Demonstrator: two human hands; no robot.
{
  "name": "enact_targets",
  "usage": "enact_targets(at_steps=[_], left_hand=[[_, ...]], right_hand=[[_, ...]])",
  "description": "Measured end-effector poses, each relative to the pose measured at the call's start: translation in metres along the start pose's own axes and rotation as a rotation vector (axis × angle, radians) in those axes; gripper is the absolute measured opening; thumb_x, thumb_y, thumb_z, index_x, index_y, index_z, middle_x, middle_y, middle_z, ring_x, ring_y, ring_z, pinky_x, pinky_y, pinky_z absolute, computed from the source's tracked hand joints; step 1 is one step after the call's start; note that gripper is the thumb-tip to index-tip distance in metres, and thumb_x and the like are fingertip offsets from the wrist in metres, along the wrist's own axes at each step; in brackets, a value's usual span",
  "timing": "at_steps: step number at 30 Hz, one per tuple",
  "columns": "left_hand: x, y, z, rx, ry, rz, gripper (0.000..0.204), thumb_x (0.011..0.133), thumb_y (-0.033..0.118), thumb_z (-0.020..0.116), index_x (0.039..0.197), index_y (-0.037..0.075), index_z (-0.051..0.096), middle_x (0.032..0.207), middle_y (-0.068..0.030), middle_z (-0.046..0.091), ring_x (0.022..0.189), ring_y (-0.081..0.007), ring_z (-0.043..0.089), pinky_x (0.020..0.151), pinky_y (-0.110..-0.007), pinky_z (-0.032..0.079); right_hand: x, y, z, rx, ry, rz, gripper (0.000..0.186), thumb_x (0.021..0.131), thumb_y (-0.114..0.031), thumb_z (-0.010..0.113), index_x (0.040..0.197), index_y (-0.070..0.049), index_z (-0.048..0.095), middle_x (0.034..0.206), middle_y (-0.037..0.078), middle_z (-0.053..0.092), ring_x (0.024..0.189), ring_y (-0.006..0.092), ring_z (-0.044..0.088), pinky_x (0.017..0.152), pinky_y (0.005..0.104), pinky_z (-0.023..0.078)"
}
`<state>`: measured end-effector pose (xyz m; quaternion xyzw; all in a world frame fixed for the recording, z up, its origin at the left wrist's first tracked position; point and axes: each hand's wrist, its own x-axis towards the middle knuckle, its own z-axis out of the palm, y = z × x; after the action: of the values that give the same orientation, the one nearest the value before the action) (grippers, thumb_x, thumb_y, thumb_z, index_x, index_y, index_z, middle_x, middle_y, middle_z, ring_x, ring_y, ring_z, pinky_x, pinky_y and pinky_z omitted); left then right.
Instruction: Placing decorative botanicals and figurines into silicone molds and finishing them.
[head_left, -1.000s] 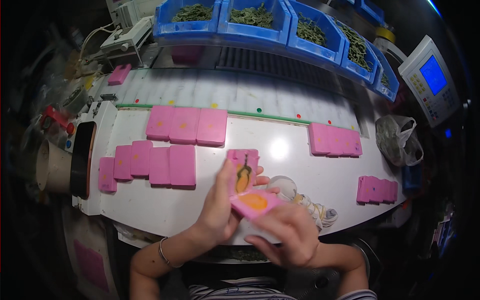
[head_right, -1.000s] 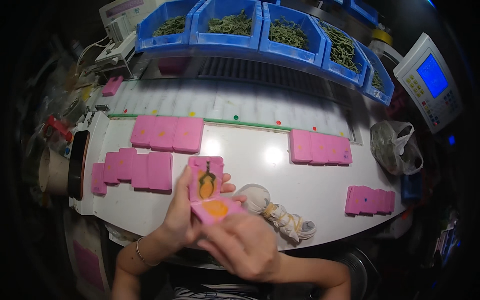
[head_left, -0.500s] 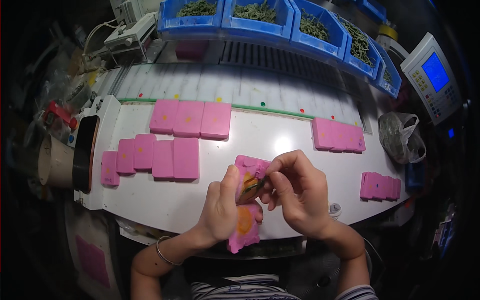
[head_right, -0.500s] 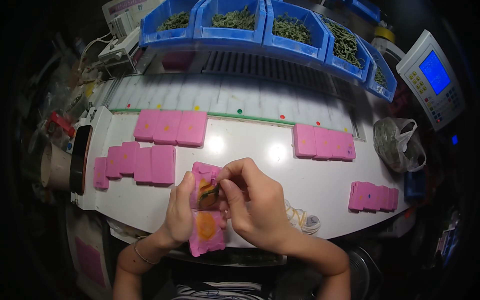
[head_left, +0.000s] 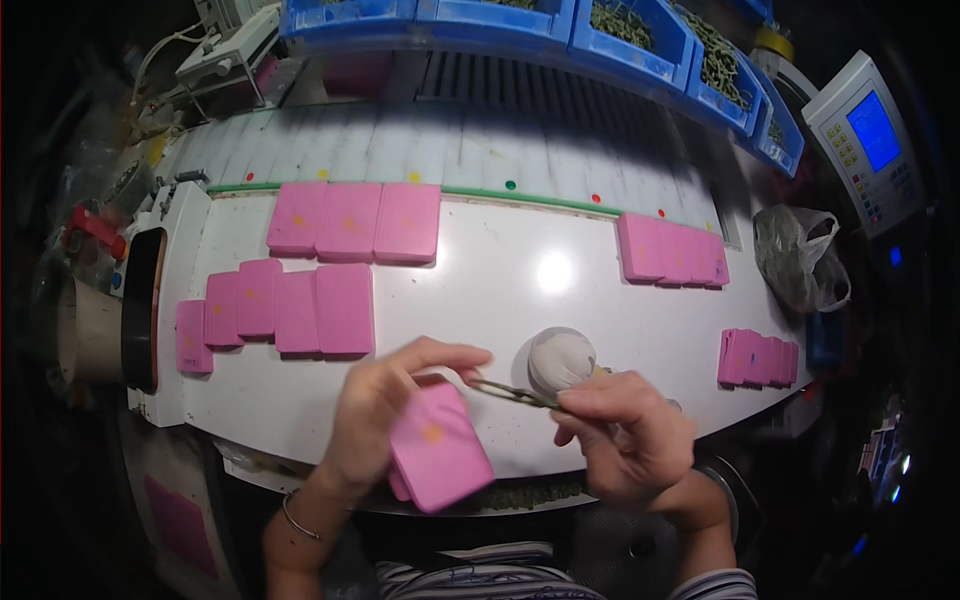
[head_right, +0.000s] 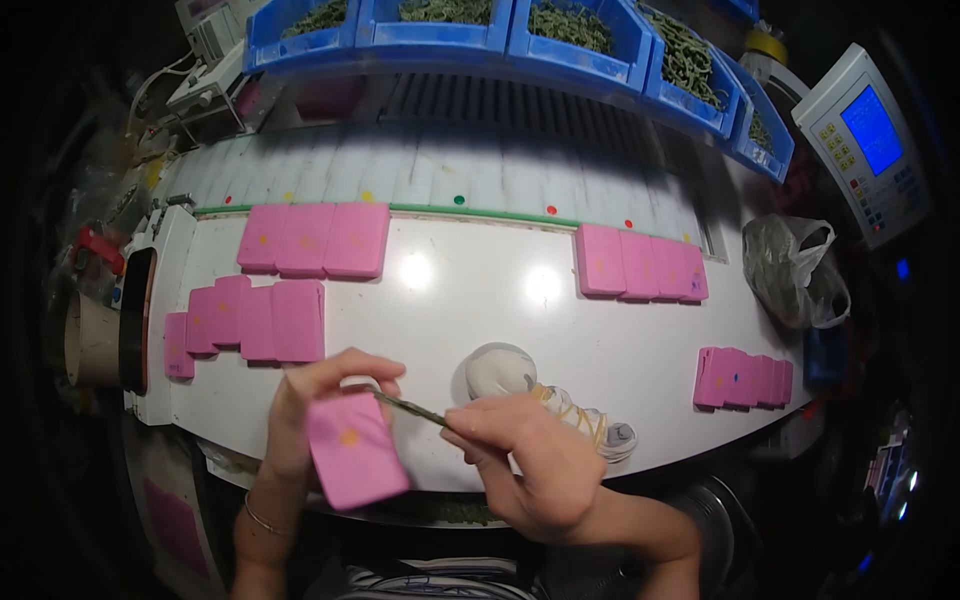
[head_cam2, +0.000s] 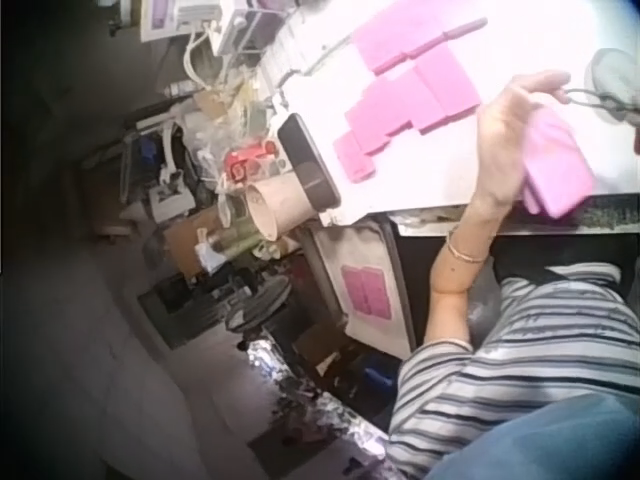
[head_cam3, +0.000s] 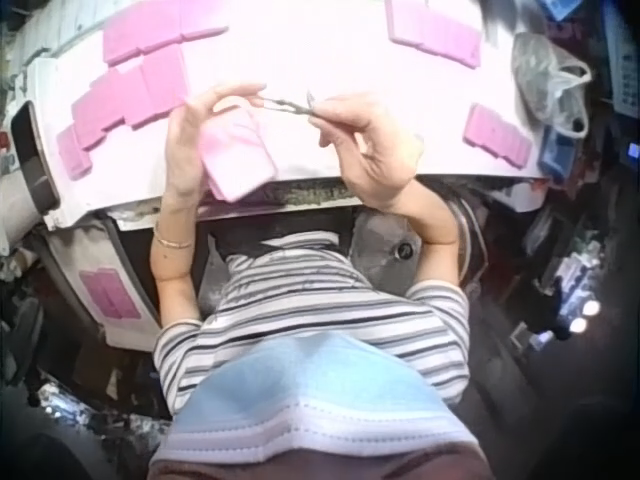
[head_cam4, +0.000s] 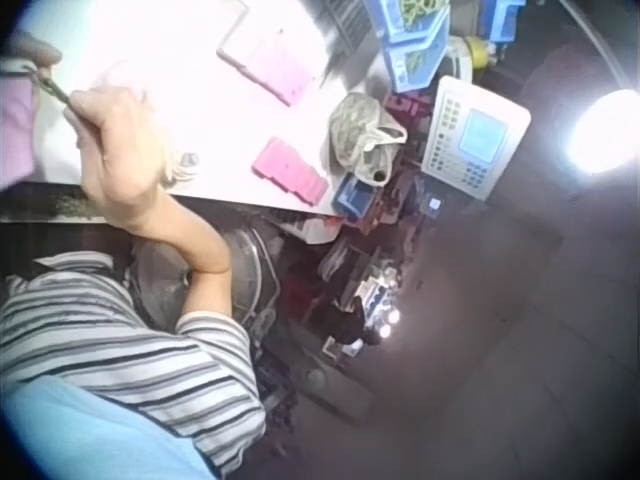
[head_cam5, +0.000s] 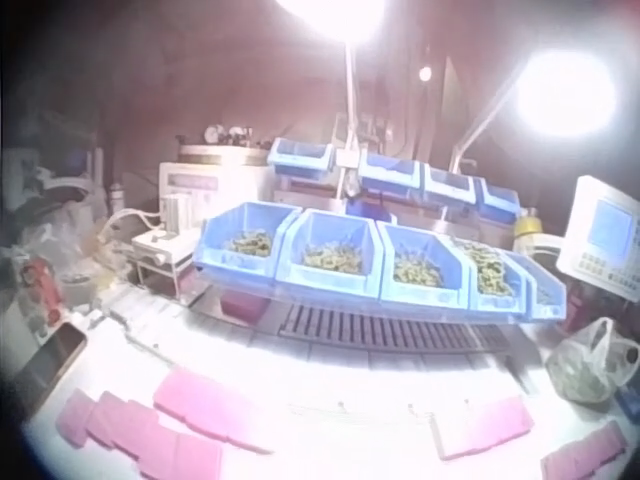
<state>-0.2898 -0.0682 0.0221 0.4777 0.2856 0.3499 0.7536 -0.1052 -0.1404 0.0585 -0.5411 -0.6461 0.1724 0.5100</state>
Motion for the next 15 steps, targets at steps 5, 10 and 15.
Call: enact_targets(at_steps=[5, 10, 15], left_hand=[[-0.014, -0.002, 0.032, 0.114, -0.006, 0.141, 0.027, 0.076, -0.001, 0.067, 0.102, -0.002, 0.063, 0.096, -0.0095, 0.061, 0.086, -0.0123, 0.059, 0.078, -0.025, 0.046], [-0.01, -0.002, 0.04, 0.4, 0.059, 0.263, 0.02, 0.067, -0.008, 0.068, 0.085, 0.0, 0.068, 0.08, -0.0079, 0.061, 0.074, -0.016, 0.059, 0.066, -0.025, 0.047], [-0.011, -0.009, 0.036, 0.684, 0.133, 0.422, 0.027, 0.06, -0.008, 0.071, 0.084, 0.003, 0.07, 0.077, -0.0052, 0.06, 0.072, -0.0175, 0.056, 0.062, -0.027, 0.046]], right_hand=[[-0.01, 0.005, -0.002, -0.171, -0.149, -0.168, 0.021, 0.072, 0.0, 0.07, 0.092, 0.001, 0.061, 0.067, 0.01, 0.06, 0.053, 0.0204, 0.058, 0.044, 0.0247, 0.044], [-0.013, 0.009, -0.012, 0.126, -0.335, 0.232, 0.005, 0.082, -0.005, 0.061, 0.085, -0.001, 0.062, 0.061, 0.008, 0.057, 0.05, 0.0192, 0.055, 0.046, 0.0277, 0.042], [-0.014, 0.008, -0.029, 0.039, -0.681, 0.536, 0.016, 0.087, -0.009, 0.055, 0.073, -0.002, 0.056, 0.061, 0.01, 0.056, 0.05, 0.0258, 0.056, 0.048, 0.0322, 0.043]])
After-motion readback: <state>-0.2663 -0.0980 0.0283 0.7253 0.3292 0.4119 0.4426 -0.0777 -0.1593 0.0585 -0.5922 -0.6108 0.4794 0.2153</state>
